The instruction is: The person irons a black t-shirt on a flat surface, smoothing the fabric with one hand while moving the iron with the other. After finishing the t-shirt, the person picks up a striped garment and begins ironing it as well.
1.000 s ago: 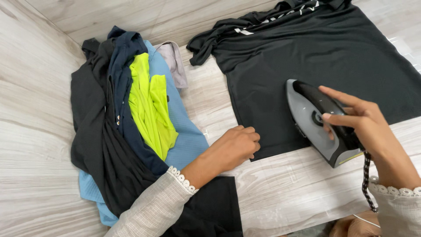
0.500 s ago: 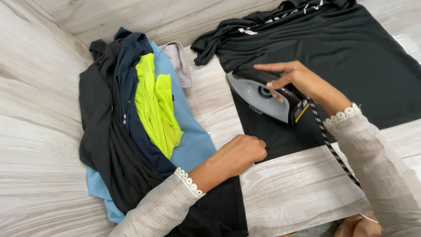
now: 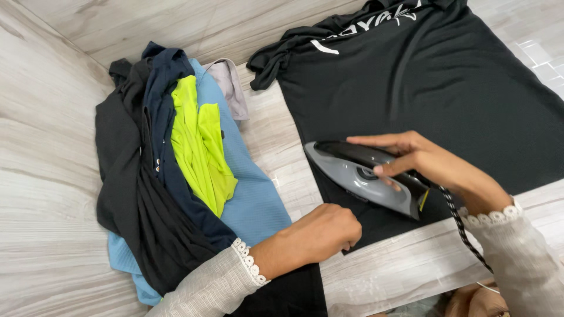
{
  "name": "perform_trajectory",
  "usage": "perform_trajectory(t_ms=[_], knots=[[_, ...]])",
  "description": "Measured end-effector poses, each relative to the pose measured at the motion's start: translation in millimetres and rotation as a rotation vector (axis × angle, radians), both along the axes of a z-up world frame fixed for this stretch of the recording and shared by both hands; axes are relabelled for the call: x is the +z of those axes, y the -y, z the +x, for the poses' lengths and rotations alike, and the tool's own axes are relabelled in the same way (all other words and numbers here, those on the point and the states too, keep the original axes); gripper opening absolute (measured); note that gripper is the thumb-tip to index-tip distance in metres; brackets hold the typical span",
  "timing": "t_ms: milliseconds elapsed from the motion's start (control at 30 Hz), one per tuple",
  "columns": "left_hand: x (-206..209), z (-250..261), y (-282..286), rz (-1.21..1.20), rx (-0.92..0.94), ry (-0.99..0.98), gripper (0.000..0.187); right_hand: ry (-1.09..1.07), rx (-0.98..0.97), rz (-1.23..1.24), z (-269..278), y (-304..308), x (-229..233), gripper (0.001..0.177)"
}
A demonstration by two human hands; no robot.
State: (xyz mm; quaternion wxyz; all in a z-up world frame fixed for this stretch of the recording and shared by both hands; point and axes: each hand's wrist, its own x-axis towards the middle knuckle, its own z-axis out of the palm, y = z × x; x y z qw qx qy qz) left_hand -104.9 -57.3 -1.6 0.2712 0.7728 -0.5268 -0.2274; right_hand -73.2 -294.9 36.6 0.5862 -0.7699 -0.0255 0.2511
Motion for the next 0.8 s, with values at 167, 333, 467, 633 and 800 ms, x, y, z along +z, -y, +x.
perform_trajectory(t_ms=[167, 333, 467, 633, 800], knots=[[1, 18, -4, -0.125, 0.088, 0.002, 0.002, -0.189, -0.004, 0.022, -15, 0, 1, 0.070], [-5, 45, -13, -0.060, 0.223, 0.005, 0.007, -0.060, 0.112, 0.007, 22, -4, -6, 0.069], [-7, 47, -15, -0.050, 0.172, 0.025, 0.010, 0.059, 0.085, 0.021, 73, -13, -11, 0.067], [-6, 46, -14, -0.037, 0.181, -0.027, 0.007, 0.198, -0.068, 0.091, 123, -23, -11, 0.060], [0, 44, -14, -0.009, 0.177, -0.015, 0.006, 0.052, -0.265, 0.125, 110, -32, 3, 0.063]])
